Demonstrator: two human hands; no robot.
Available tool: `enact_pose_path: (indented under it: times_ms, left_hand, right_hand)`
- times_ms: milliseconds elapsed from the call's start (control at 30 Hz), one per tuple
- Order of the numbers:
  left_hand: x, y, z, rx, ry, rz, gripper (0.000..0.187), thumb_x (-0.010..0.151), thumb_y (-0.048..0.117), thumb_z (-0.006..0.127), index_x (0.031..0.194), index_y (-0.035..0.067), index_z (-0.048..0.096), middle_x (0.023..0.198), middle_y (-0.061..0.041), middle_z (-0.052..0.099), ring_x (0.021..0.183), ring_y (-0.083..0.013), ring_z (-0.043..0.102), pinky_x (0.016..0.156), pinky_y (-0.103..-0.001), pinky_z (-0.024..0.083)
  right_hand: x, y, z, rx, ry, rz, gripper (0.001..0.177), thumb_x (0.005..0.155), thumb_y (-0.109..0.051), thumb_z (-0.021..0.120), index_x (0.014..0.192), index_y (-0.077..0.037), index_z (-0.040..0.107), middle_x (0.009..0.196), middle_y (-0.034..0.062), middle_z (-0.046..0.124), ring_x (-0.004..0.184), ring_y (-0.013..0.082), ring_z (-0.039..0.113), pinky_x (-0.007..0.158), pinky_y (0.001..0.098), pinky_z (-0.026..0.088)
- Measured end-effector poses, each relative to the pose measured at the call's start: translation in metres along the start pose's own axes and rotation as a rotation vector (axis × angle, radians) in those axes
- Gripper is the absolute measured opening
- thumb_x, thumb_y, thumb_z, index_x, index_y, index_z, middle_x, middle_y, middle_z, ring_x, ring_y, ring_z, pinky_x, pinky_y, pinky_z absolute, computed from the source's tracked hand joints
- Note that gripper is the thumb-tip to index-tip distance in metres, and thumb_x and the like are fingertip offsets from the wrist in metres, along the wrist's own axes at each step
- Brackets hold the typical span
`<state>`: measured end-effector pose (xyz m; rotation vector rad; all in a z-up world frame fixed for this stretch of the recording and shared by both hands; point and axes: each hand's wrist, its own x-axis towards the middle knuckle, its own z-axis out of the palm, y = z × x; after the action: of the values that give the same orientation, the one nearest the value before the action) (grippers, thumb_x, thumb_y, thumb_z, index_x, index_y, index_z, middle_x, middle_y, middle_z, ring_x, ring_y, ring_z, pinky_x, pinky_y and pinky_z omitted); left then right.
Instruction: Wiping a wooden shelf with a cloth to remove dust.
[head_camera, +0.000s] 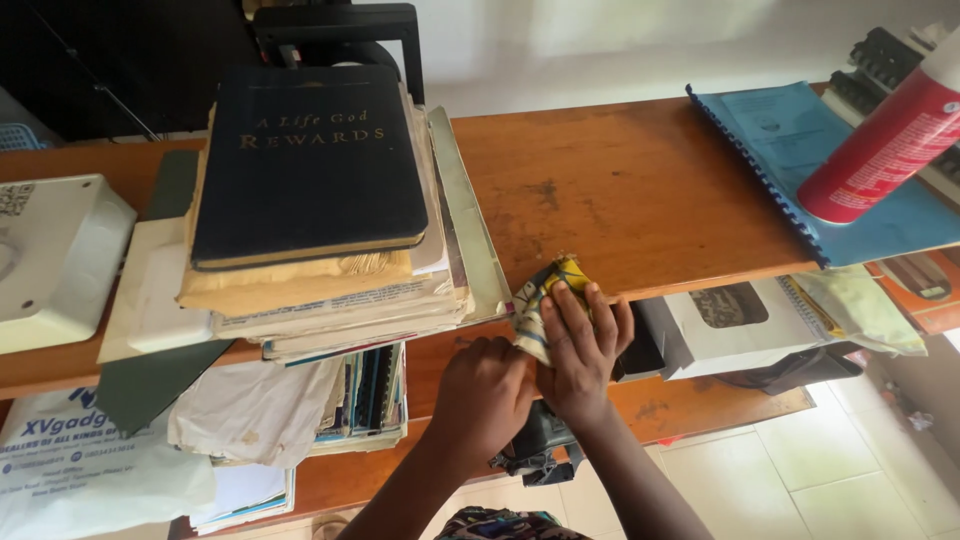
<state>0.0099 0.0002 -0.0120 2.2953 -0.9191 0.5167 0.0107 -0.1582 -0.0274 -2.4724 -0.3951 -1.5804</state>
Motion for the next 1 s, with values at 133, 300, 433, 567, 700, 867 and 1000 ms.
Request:
enact_pose_path:
  times_ms: [133, 300, 433, 567, 700, 867, 1000]
  left_hand:
    - [0.008, 0.006, -0.006, -0.033, -0.012, 0.013, 0.016, 0.087, 0.019, 0.074, 0.092, 0.004, 0.069, 0.08, -0.014, 0.067, 0.076, -0.0315, 0.066, 0.069, -0.048, 0.053]
    - [0.006, 0.0, 0.006, -0.135, -0.055, 0.232, 0.022, 0.099, 0.021, 0.076, 0.105, 0.002, 0.07, 0.088, -0.012, 0.069, 0.08, -0.0246, 0.069, 0.075, -0.042, 0.057]
    - [0.015, 0.014, -0.008, -0.19, -0.048, 0.386, 0.022, 0.093, 0.017, 0.077, 0.106, 0.0, 0.07, 0.092, -0.012, 0.07, 0.086, -0.0269, 0.07, 0.076, -0.043, 0.056]
    - [0.026, 0.024, -0.018, -0.186, 0.028, 0.488, 0.027, 0.099, 0.025, 0.074, 0.113, 0.001, 0.069, 0.096, -0.01, 0.069, 0.1, -0.0269, 0.068, 0.097, -0.048, 0.054]
    - [0.04, 0.029, -0.024, -0.13, 0.124, 0.527, 0.044, 0.098, 0.044, 0.07, 0.112, 0.003, 0.071, 0.096, -0.012, 0.069, 0.107, -0.0318, 0.065, 0.108, -0.058, 0.044]
    - [0.054, 0.02, -0.013, 0.021, 0.224, 0.398, 0.039, 0.102, 0.043, 0.067, 0.111, 0.006, 0.07, 0.104, -0.012, 0.072, 0.112, -0.031, 0.066, 0.114, -0.058, 0.043]
    - [0.068, 0.015, -0.004, 0.13, 0.328, 0.3, 0.031, 0.1, 0.034, 0.071, 0.111, 0.004, 0.069, 0.104, -0.014, 0.073, 0.108, -0.0321, 0.066, 0.111, -0.055, 0.047]
  right_hand:
    - [0.002, 0.009, -0.001, 0.057, 0.018, 0.029, 0.042, 0.104, -0.032, 0.056, 0.131, -0.002, 0.068, 0.138, 0.0137, 0.066, 0.144, 0.0325, 0.048, 0.126, 0.054, 0.026]
    - [0.008, 0.043, -0.005, 0.089, 0.045, 0.069, 0.019, 0.104, -0.013, 0.06, 0.117, -0.003, 0.07, 0.128, 0.0088, 0.073, 0.133, 0.0285, 0.062, 0.124, 0.0494, 0.037]
    - [0.023, 0.067, -0.028, 0.054, 0.028, 0.14, 0.016, 0.096, -0.012, 0.067, 0.108, -0.003, 0.073, 0.116, 0.0087, 0.075, 0.126, 0.0273, 0.064, 0.112, 0.044, 0.043]
    - [0.011, 0.117, -0.038, -0.078, -0.075, 0.233, 0.03, 0.09, 0.002, 0.053, 0.1, -0.008, 0.078, 0.113, 0.0016, 0.08, 0.107, 0.0227, 0.06, 0.095, 0.0386, 0.04]
    - [0.033, 0.132, -0.058, -0.171, -0.07, 0.177, 0.024, 0.09, -0.006, 0.058, 0.101, -0.008, 0.079, 0.108, 0.0009, 0.079, 0.096, 0.0226, 0.056, 0.088, 0.0364, 0.038]
    - [0.034, 0.169, -0.065, -0.332, -0.171, 0.237, 0.027, 0.089, -0.005, 0.061, 0.108, -0.007, 0.08, 0.102, 0.0037, 0.078, 0.097, 0.0235, 0.055, 0.089, 0.0365, 0.042]
    - [0.054, 0.187, -0.064, -0.36, -0.266, 0.224, 0.027, 0.082, -0.006, 0.066, 0.107, -0.007, 0.078, 0.1, 0.0088, 0.077, 0.106, 0.0316, 0.061, 0.093, 0.0462, 0.048]
